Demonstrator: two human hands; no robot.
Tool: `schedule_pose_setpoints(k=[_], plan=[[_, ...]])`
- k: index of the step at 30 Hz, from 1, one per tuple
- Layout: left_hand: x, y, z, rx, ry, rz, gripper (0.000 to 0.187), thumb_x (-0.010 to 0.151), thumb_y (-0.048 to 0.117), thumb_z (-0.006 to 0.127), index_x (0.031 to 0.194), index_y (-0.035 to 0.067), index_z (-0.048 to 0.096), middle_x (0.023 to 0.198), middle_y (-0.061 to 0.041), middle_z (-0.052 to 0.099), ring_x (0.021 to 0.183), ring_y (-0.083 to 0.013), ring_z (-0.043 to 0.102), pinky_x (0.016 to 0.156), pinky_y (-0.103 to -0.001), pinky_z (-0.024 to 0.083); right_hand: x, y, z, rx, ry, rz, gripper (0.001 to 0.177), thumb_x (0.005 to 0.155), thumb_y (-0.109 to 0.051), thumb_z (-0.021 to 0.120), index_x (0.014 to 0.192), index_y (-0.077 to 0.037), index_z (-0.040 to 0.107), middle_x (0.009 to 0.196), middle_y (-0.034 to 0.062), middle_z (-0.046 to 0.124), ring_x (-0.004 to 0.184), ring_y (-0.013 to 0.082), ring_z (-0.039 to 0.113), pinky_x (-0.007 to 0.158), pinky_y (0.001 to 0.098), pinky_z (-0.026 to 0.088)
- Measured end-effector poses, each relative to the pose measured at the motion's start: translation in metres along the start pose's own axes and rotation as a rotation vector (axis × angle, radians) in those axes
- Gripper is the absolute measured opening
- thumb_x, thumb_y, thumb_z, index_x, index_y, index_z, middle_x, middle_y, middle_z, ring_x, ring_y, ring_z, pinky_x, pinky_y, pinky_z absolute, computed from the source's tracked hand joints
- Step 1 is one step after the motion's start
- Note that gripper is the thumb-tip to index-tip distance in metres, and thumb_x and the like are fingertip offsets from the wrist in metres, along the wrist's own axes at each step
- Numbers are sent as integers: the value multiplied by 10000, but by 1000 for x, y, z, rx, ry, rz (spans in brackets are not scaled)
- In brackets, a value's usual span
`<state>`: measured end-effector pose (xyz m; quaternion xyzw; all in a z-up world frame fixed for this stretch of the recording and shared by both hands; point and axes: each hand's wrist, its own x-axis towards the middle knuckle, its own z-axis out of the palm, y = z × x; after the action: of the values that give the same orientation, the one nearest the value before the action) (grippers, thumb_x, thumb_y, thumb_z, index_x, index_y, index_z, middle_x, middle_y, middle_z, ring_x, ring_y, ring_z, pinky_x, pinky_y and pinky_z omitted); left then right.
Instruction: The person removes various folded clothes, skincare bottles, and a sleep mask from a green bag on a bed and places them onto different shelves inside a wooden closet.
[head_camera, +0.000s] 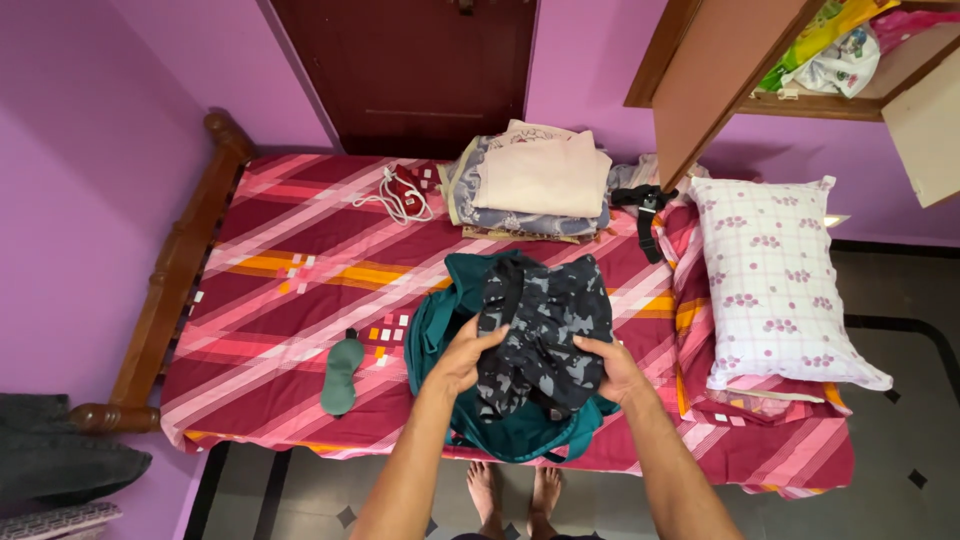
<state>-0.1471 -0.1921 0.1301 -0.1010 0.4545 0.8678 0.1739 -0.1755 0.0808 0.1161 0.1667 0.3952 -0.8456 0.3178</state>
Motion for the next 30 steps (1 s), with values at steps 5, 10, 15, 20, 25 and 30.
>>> schedule_pose_setpoints(k=[5,10,15,20,25,30], plan=[[16,-14,-13,-27,51,-142,442,930,191,704,1330,21,620,1222,-91,711,1083,-208,678,923,-376,559,8,-13,19,-173,77,-31,561,799,-84,758,1332,-47,588,1202,132,705,1066,294,698,943,479,570],[17,11,-13,199,29,98,473,888,139,757,1326,24,618,1235,-77,703,1103,-185,660,957,-352,532,-8,-42,45,-355,92,-62,543,803,-84,752,1312,-66,563,1177,117,691,1027,261,692,889,499,578],[8,36,-7,371,-18,102,563,831,90,814,1344,59,583,1275,-56,676,1143,-155,630,997,-317,498,4,-48,33,-442,-132,-218,452,855,0,740,1288,-17,610,1170,100,721,1032,224,698,897,401,582],[10,42,-3,460,-17,81,523,861,118,778,1347,39,603,1256,-46,684,1119,-142,630,953,-312,511,7,-39,26,-507,-16,-183,441,853,3,740,1280,-25,635,1134,74,724,997,195,697,883,377,582],[16,45,4,478,-26,109,465,894,134,768,1319,2,633,1217,-55,700,1079,-145,635,925,-318,527,-5,-43,34,-453,39,-238,457,836,10,739,1274,-47,625,1112,49,722,971,178,700,874,377,589],[16,44,31,314,-118,125,538,897,120,755,1393,34,563,1288,-47,682,1135,-158,634,979,-326,523,-32,-48,34,-332,120,-285,431,838,23,716,1255,-41,626,1089,92,732,945,228,714,859,417,598]])
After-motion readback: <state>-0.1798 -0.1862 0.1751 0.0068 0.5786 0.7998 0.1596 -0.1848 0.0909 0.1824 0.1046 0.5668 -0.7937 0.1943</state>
